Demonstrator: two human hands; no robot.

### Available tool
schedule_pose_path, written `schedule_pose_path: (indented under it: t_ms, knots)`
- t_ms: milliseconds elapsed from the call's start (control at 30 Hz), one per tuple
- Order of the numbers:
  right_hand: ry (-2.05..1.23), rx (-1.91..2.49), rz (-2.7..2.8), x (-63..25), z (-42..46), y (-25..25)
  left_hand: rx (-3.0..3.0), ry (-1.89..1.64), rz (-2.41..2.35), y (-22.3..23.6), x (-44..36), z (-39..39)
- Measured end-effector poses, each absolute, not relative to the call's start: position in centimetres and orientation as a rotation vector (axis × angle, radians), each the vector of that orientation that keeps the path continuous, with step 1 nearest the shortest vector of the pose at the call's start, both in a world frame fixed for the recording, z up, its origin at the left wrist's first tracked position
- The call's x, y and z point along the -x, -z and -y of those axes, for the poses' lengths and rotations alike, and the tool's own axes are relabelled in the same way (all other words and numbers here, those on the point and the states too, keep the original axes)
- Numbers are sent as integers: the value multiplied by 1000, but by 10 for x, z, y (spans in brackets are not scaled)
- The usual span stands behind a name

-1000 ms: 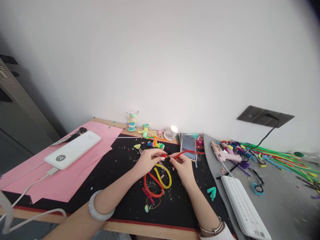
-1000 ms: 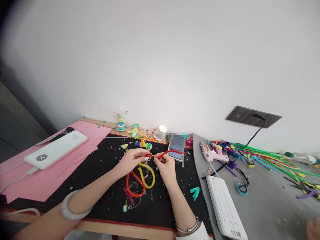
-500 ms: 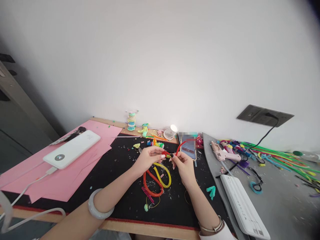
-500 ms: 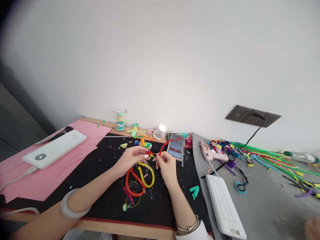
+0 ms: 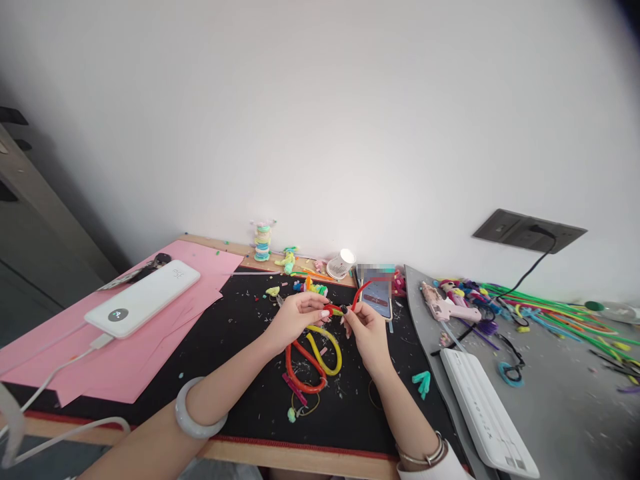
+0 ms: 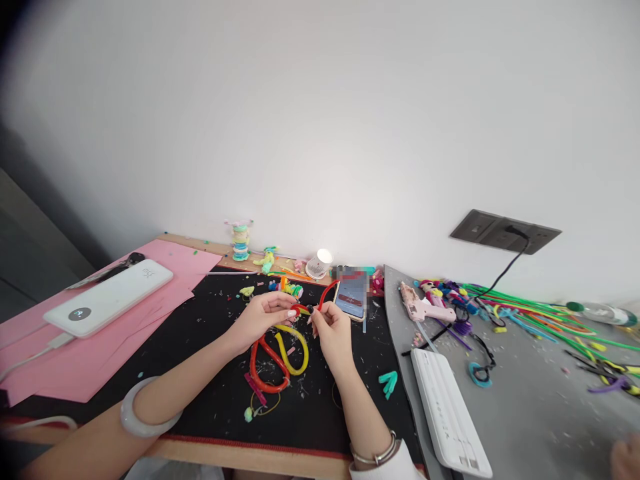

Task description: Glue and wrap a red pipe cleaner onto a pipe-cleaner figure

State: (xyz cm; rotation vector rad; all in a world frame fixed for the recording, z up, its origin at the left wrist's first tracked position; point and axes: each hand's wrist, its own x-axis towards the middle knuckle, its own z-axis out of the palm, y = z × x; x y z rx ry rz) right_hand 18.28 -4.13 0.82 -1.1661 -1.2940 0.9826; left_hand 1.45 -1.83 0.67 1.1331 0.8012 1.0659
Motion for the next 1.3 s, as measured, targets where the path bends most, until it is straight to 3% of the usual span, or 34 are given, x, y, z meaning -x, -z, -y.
schedule_pose_path:
  t_ms: [1067,1167,1300]
  knots:
    - [-929,1221,1386,-188,40,-10,-1127,-880,-765,-4,-14,20]
    - [-770,1270,1440,-197,38,-15,-993,-975,-762,-5,-13,19]
    - [-261,1505,1351,-226,30,-22,-836,-1065,-729,-6,-10,15]
